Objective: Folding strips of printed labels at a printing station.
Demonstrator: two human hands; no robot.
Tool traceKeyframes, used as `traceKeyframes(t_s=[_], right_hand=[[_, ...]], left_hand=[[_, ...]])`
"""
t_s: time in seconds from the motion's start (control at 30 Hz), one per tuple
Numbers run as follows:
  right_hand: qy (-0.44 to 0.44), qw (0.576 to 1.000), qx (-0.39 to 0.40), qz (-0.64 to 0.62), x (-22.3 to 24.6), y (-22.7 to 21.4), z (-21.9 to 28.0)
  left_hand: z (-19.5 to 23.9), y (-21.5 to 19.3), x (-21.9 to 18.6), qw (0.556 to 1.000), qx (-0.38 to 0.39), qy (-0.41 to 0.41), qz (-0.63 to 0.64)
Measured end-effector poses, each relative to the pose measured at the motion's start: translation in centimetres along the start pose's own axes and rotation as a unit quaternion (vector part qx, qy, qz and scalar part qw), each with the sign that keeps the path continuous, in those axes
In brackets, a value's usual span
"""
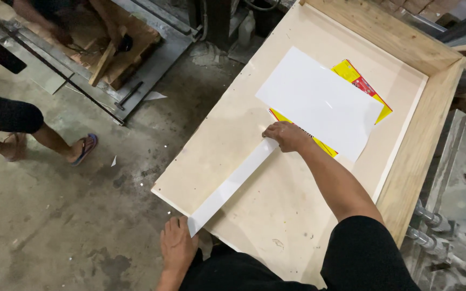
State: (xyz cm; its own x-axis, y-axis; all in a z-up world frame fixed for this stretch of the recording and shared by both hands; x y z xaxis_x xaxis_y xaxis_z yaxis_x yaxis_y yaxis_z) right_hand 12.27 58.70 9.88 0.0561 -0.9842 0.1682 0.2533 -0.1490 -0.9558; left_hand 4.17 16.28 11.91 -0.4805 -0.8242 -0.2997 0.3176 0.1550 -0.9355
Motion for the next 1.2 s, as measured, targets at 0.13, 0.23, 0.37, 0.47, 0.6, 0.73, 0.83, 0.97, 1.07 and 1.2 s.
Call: traceKeyframes(t_s=[0.13, 0.23, 0.37, 0.47, 0.6, 0.73, 0.83, 0.97, 1.07, 1.2], right_hand=[[0.013, 1.0, -0.002, -0.002, 0.5, -0.2, 0.0], [0.026, 0.999, 0.005, -0.018, 0.1, 0.2, -0.4], [0.021, 0.999, 0.001, -0.037, -0.6, 1.2, -0.3], [0.016, 0.999, -0.01, -0.035, -0.4, 0.7, -0.4], [0.018, 0.999, -0.017, -0.04, -0.5, 0.8, -0.3], [0.007, 0.999, -0.016, -0.034, -0.6, 1.0, -0.5], [0.028, 0.999, 0.016, -0.027, 0.0, 1.1, -0.4], [0.027, 0.999, -0.008, -0.033, 1.5, -1.8, 0.2], [0.068, 0.991, -0.055, -0.105, 1.7, -3.4, 1.0], [0.216, 0.933, -0.141, -0.252, -3.8, 0.0, 2.9]], left_hand=[[-0.8, 1.5, 0.1, 0.998, 0.062, 0.001, -0.017], [-1.1, 3.5, 0.8, 0.995, 0.097, 0.006, -0.029], [-0.8, 4.3, 1.1, 0.996, 0.082, 0.017, -0.018], [-0.8, 3.5, 0.7, 0.998, 0.052, 0.021, -0.007], [-0.9, 3.5, 0.8, 0.998, 0.064, 0.001, -0.016], [-1.0, 5.0, 1.5, 0.999, 0.033, 0.0, -0.014], [-0.6, 5.2, 1.9, 1.0, 0.005, 0.008, -0.026], [-1.0, 3.9, 1.0, 0.999, 0.012, 0.013, -0.038], [-0.9, 2.8, 0.6, 0.998, 0.034, 0.007, -0.06], [-0.1, 3.5, 2.9, 0.994, -0.104, 0.014, -0.015]])
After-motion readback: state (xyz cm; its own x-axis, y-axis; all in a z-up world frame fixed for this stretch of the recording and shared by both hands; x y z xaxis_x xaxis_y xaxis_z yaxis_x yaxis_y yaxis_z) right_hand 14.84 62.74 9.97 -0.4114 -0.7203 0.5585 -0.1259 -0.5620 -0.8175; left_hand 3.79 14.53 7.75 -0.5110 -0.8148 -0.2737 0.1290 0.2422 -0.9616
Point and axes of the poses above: each hand's wrist, its own z-axis away from the middle knuckle, its own y-axis out of the palm, x = y × z, the point moved 8 cm from there along -z, towards the middle knuckle, and after that the axes turned 13 degrees about -y, right-handed, at the moved point
